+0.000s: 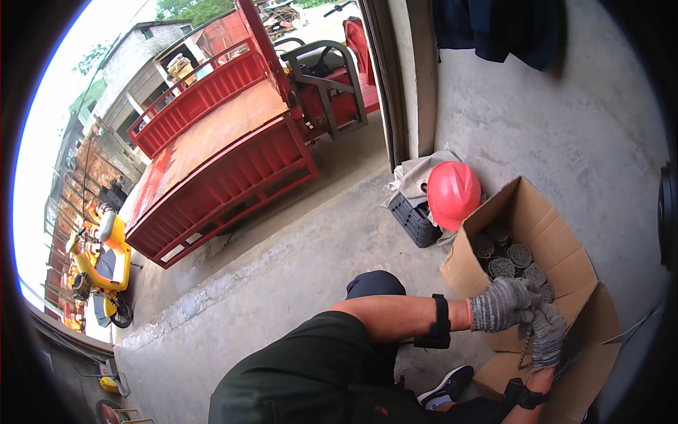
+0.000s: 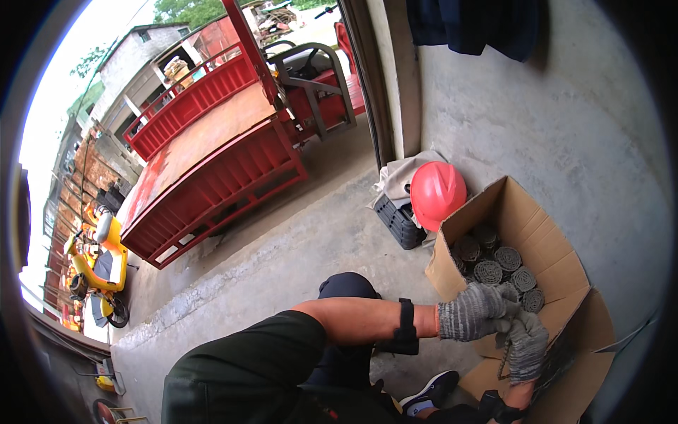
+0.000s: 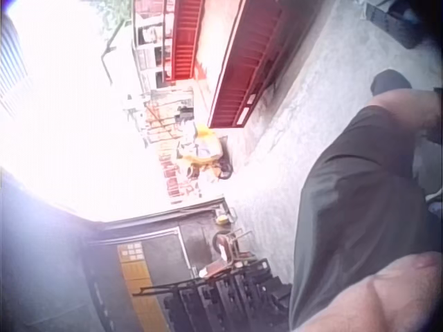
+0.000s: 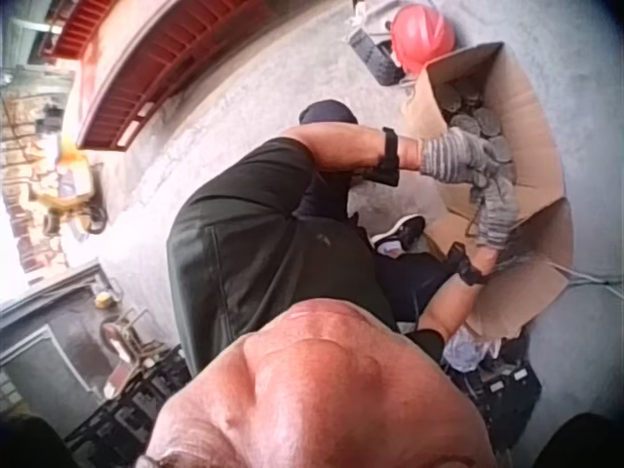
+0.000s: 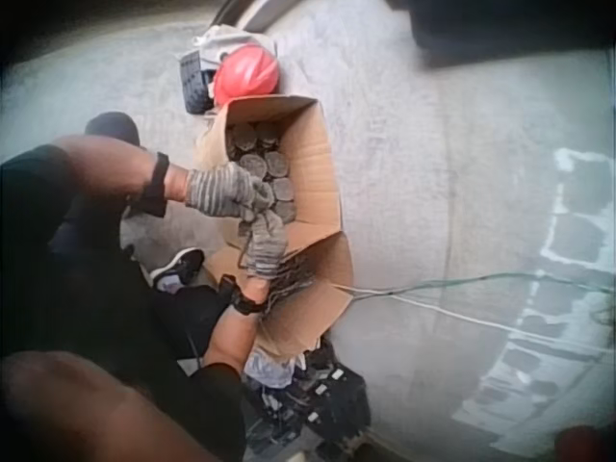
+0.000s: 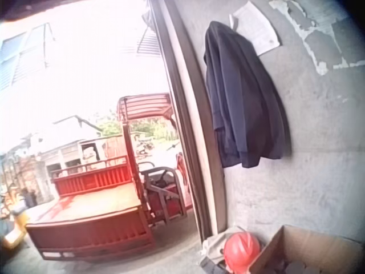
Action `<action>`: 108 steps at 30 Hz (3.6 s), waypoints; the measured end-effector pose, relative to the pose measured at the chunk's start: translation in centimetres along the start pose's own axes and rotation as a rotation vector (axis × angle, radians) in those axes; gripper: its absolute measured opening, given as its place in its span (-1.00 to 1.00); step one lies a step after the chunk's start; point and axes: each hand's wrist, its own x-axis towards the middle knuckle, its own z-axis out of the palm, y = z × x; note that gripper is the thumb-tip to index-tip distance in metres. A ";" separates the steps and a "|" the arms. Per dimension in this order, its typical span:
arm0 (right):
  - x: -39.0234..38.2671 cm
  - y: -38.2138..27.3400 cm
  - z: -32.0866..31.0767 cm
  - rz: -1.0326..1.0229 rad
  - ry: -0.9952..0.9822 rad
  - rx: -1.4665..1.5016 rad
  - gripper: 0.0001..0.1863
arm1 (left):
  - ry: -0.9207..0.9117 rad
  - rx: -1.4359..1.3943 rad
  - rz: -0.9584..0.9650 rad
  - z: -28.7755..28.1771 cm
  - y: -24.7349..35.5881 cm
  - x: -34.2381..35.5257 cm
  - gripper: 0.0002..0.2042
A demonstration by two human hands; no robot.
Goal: Inspecting and handling rolls of metal chains within cardboard boxes.
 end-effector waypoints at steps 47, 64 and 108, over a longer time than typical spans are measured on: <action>-0.5 -0.8 0.8 -0.352 0.026 -0.117 -0.47 | 0.015 -0.484 -0.283 -0.6 -1.6 0.5 -0.57; -0.6 -0.7 1.5 -0.430 0.050 -0.420 -0.35 | -0.092 -0.574 -0.377 -0.5 -1.7 1.0 -0.68; -1.5 -3.9 1.4 0.068 -0.071 0.152 -0.74 | 0.081 0.137 0.306 1.1 -0.4 1.5 -0.57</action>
